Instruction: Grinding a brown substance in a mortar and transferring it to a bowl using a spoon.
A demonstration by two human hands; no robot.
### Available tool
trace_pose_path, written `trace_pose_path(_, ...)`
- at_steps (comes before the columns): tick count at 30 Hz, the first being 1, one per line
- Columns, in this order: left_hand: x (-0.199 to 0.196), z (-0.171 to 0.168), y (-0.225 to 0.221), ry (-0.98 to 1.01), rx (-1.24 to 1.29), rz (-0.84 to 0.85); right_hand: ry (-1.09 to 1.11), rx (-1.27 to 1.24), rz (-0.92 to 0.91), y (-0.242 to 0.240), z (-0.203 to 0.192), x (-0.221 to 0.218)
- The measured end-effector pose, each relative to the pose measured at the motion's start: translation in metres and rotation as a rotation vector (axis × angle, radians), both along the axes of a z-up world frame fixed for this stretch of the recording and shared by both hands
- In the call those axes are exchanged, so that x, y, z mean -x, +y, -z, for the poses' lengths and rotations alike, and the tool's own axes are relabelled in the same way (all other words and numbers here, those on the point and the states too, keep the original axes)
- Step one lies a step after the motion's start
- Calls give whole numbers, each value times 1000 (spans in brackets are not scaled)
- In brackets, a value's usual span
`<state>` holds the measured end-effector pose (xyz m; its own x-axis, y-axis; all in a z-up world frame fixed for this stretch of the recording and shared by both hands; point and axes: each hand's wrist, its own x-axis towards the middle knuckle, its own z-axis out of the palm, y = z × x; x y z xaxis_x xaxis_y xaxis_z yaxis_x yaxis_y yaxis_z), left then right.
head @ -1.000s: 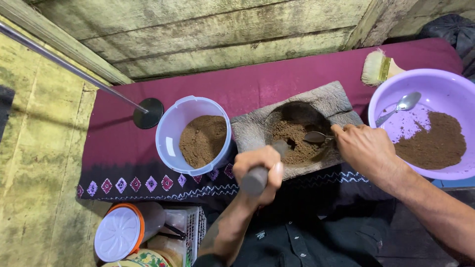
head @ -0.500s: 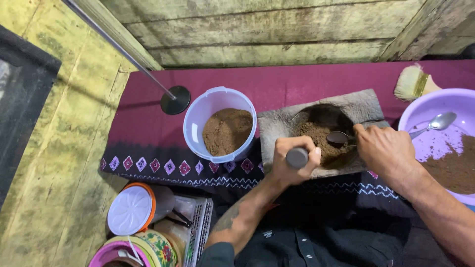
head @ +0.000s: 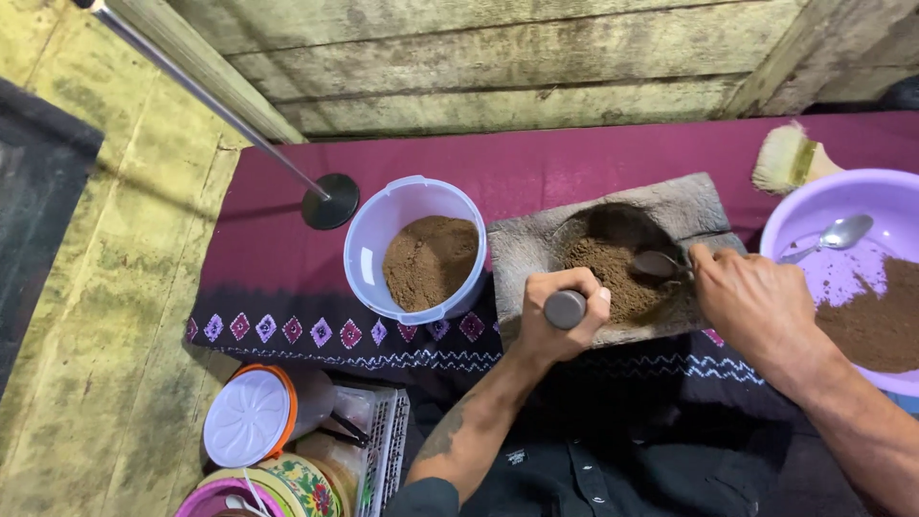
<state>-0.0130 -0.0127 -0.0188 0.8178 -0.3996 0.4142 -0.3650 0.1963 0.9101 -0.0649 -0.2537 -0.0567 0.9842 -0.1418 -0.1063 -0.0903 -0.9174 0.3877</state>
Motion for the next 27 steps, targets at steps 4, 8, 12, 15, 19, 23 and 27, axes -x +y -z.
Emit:
trace_pose_path(4,7,-3,10,-19,-56,-10,-112,-17,-5,5,-2,-9)
trace_pose_path(8,4,-8,14,-115,174,8,-109,-112,-135,7,31,-39)
trace_pose_path(12,0,-28,22,-268,432,19,-70,-177,-404,12,23,-51)
trace_pose_path(15,-1,-28,25,-269,510,58,65,-131,-501,23,10,-35)
trace_pose_path(19,-12,-3,16,-217,363,62,-49,0,-413,1,2,-21)
trace_pose_path(23,-19,11,4,-150,232,145,-145,84,-327,-3,5,-26)
trace_pose_path(27,-17,1,3,-137,266,79,-20,-78,-254,2,32,-35)
